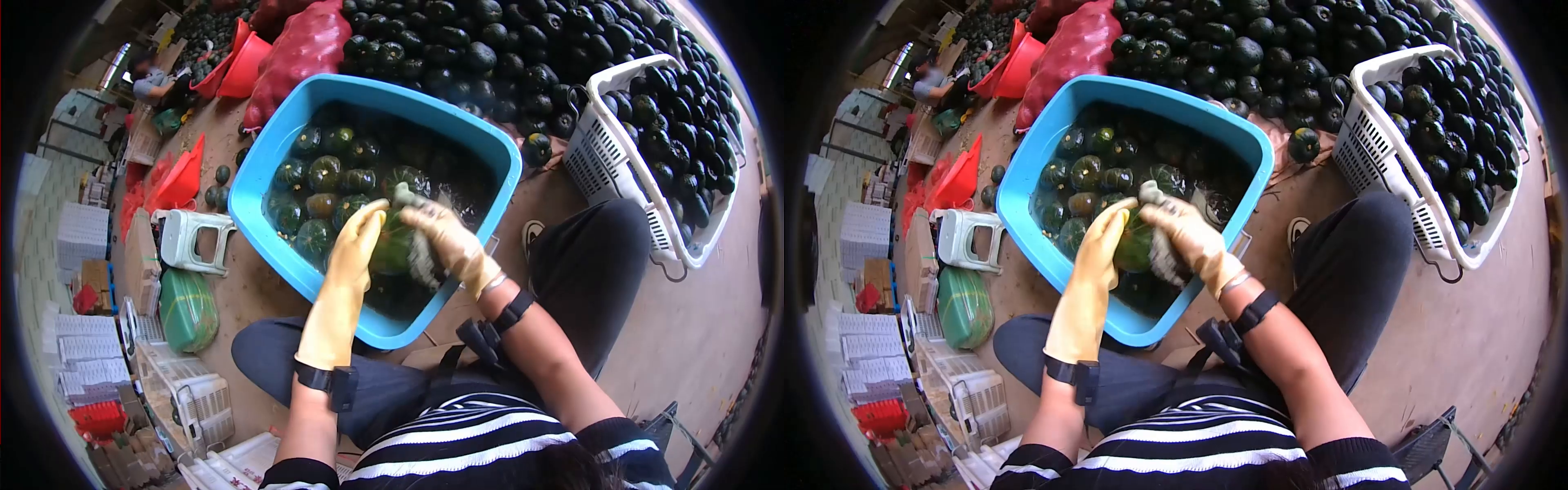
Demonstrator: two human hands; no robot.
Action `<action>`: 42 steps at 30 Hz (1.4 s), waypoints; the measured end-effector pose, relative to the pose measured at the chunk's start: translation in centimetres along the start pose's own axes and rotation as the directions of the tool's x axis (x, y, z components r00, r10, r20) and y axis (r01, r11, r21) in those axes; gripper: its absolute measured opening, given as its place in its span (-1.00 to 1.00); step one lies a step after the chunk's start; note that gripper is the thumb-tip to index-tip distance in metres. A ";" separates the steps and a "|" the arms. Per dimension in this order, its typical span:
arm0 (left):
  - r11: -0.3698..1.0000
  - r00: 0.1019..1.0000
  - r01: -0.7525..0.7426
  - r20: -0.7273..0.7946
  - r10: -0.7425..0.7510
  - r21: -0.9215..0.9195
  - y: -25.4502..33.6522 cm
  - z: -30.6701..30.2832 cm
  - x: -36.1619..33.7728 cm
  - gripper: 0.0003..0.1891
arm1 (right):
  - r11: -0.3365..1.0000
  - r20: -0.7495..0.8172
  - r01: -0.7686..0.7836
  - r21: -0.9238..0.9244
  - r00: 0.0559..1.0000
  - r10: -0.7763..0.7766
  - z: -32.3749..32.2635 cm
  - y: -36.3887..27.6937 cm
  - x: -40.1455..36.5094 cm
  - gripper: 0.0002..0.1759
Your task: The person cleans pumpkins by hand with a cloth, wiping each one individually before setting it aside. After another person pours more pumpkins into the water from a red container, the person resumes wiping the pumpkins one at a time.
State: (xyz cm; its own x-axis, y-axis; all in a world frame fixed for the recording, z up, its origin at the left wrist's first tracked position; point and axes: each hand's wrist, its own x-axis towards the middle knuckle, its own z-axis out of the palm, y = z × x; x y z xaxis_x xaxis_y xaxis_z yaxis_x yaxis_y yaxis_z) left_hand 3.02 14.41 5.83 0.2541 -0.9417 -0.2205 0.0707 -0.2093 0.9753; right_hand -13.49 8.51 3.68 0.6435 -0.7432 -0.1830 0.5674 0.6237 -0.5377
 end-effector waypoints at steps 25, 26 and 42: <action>0.984 0.989 -0.072 -0.119 0.092 0.164 -1.5 0.7 -2.5 0.00 | 0.448 0.130 0.338 -0.828 0.892 -0.433 -0.2 3.1 0.2 -0.57; 0.992 0.994 -0.030 -0.096 0.042 0.119 0.2 0.1 -3.0 0.00 | 0.267 0.305 0.460 -0.847 0.832 -0.464 1.1 3.8 -0.6 -0.51; 0.967 0.999 0.042 -0.025 -0.037 0.251 1.7 0.6 -6.5 -0.15 | 0.818 -0.213 0.001 -0.575 0.965 -0.151 -3.2 -0.3 0.8 -0.49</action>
State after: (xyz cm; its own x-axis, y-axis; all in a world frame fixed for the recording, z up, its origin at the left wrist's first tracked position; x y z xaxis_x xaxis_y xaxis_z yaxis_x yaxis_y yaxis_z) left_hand 0.88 20.03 8.98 0.2758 -0.9263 -0.2568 -0.1631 -0.3084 0.9372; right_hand -14.84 6.95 1.04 0.4264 -0.8630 -0.2708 0.1699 0.3705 -0.9132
